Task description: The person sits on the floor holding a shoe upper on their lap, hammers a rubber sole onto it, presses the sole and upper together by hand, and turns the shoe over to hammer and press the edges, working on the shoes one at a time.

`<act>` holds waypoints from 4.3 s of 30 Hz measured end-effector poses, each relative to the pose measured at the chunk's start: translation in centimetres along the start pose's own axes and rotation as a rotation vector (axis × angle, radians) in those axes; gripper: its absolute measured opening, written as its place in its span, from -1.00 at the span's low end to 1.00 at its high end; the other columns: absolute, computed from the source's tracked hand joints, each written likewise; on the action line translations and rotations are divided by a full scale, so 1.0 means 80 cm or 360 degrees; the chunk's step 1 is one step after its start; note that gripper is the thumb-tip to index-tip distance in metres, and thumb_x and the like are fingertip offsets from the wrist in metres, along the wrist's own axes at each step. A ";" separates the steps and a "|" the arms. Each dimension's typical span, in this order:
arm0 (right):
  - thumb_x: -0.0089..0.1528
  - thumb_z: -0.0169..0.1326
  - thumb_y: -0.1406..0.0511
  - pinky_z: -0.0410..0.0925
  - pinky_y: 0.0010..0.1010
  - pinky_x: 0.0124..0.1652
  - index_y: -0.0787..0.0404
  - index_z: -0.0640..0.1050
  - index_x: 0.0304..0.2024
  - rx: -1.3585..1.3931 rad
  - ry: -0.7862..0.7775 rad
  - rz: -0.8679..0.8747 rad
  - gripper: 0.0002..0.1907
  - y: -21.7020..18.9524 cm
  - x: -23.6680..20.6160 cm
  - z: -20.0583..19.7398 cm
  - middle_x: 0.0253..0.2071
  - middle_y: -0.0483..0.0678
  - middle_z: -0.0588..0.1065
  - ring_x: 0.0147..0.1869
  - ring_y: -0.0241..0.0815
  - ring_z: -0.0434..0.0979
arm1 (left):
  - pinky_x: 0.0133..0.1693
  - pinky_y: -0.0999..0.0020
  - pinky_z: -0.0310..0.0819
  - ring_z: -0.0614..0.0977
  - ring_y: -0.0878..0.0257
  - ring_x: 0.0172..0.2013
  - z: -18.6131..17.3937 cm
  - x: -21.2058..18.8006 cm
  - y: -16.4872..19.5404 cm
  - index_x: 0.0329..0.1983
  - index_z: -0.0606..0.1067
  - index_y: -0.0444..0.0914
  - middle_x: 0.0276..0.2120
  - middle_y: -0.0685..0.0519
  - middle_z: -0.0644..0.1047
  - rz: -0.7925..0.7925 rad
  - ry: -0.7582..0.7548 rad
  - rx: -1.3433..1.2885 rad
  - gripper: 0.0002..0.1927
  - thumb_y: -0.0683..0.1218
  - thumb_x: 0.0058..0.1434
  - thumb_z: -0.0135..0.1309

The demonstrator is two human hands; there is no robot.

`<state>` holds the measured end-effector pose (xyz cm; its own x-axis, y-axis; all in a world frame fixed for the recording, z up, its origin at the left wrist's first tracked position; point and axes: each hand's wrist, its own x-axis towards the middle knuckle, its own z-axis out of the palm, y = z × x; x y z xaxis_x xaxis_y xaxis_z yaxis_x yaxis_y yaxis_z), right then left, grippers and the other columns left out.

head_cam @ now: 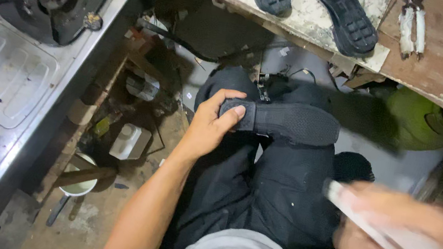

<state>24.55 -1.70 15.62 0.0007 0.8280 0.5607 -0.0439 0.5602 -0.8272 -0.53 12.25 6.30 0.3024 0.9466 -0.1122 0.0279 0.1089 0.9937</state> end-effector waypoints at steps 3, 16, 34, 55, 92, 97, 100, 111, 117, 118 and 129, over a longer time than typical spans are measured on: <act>0.26 0.13 0.17 0.41 -0.24 -0.42 0.27 0.47 0.08 -0.1516 -0.0592 0.0650 -0.58 0.066 0.003 0.018 -0.38 0.08 0.53 -0.43 -0.04 0.50 | -0.36 0.44 0.47 0.53 0.40 -0.42 0.002 0.004 -0.004 0.10 0.49 -0.28 -0.40 0.13 0.52 -0.0004 -0.0010 -0.0053 -0.66 -0.05 0.30 0.10; 0.24 0.24 0.10 0.47 -0.15 -0.27 0.28 0.61 -0.23 -0.1716 -0.0733 0.0930 -0.65 0.051 -0.031 -0.005 -0.40 0.12 0.57 -0.31 0.11 0.64 | -0.40 0.44 0.46 0.52 0.40 -0.46 0.007 0.000 0.000 0.06 0.48 -0.28 -0.42 0.14 0.51 0.0021 0.0000 0.0072 -0.67 -0.03 0.31 0.08; 0.23 0.20 0.09 0.49 -0.28 -0.24 0.28 0.55 -0.03 -0.0859 -0.0003 0.0648 -0.57 -0.022 -0.055 -0.014 -0.20 0.04 0.61 -0.25 -0.10 0.65 | -0.43 0.40 0.45 0.51 0.37 -0.47 0.009 -0.023 0.037 0.04 0.50 -0.24 -0.46 0.10 0.50 -0.0122 0.0072 0.0340 -0.68 0.01 0.31 0.06; 0.26 0.17 0.20 0.42 -0.35 -0.31 0.27 0.54 -0.12 -0.0532 0.0596 0.0280 -0.72 -0.060 -0.061 -0.026 -0.36 -0.01 0.52 -0.37 -0.24 0.53 | -0.14 0.10 0.44 0.61 0.03 -0.13 0.078 0.010 0.091 0.45 0.21 -0.22 -0.18 -0.04 0.55 0.0625 -0.0707 0.2328 0.11 0.21 -0.14 0.41; 0.45 -0.02 0.20 0.40 -0.38 -0.24 0.20 0.42 0.16 -0.0634 0.0841 0.0338 -0.71 -0.018 -0.125 -0.038 -0.37 -0.11 0.48 -0.40 -0.29 0.51 | -0.05 -0.03 0.46 0.59 -0.16 -0.01 0.070 0.071 0.100 0.51 0.05 0.01 0.05 -0.12 0.55 0.0255 -0.1380 0.2103 0.19 0.38 -0.13 0.33; 0.28 0.03 0.29 0.37 -0.37 -0.55 0.32 0.42 0.14 -0.0590 0.0606 0.1513 -0.61 0.037 -0.134 -0.036 -0.60 -0.02 0.43 -0.59 -0.23 0.49 | -0.03 -0.01 0.46 0.59 -0.16 0.00 0.070 0.070 0.104 0.51 0.08 0.03 0.05 -0.14 0.54 0.0247 -0.1373 0.2177 0.19 0.35 -0.17 0.36; 0.29 0.00 0.32 0.34 -0.39 -0.56 0.36 0.42 0.16 -0.0123 0.0977 0.1239 -0.60 0.039 -0.154 -0.044 -0.48 -0.08 0.43 -0.58 -0.27 0.42 | -0.02 0.00 0.47 0.59 -0.15 0.01 0.072 0.064 0.105 0.51 0.10 0.01 0.05 -0.16 0.55 0.0204 -0.1366 0.2125 0.18 0.36 -0.15 0.35; 0.27 0.09 0.27 0.38 -0.40 -0.54 0.36 0.46 0.02 -0.0770 0.0687 0.1193 -0.66 -0.019 -0.125 -0.070 -0.51 -0.07 0.47 -0.53 -0.33 0.46 | -0.15 0.13 0.43 0.57 0.05 -0.15 0.104 -0.025 0.077 0.50 0.20 -0.20 -0.15 -0.05 0.52 0.0727 -0.0647 0.2562 -0.01 0.15 0.03 0.30; 0.29 0.18 0.18 0.50 -0.36 -0.32 0.14 0.40 0.10 -0.0223 0.0635 0.0247 -0.60 -0.042 -0.097 -0.021 -0.34 -0.01 0.51 -0.37 -0.14 0.53 | -0.02 0.14 0.37 0.53 0.02 -0.01 0.115 -0.068 0.056 0.38 0.30 -0.30 0.08 -0.14 0.48 0.1031 -0.0150 0.2406 -0.21 0.07 0.09 0.21; 0.25 0.20 0.18 0.48 -0.36 -0.36 0.16 0.44 0.00 -0.0640 0.0387 0.0376 -0.65 -0.022 -0.089 -0.017 -0.36 0.00 0.53 -0.39 -0.14 0.55 | 0.01 0.15 0.37 0.53 0.03 -0.01 0.115 -0.072 0.054 0.38 0.30 -0.31 0.10 -0.12 0.48 0.1032 -0.0121 0.2438 -0.24 0.03 0.13 0.19; 0.37 0.06 0.11 0.47 -0.41 -0.32 0.21 0.41 0.11 -0.0141 0.0921 0.0197 -0.61 -0.024 -0.116 -0.025 -0.42 -0.15 0.48 -0.41 -0.35 0.52 | 0.03 0.13 0.35 0.51 0.01 0.02 0.105 -0.074 0.045 0.35 0.30 -0.37 0.11 -0.13 0.46 0.0902 -0.0168 0.2383 -0.20 0.00 0.03 0.19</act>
<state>26.65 -10.42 11.91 0.5462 0.7517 0.3696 0.0050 0.4383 -0.8988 5.81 4.51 10.60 0.6574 0.7284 0.1931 0.7390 -0.6732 0.0236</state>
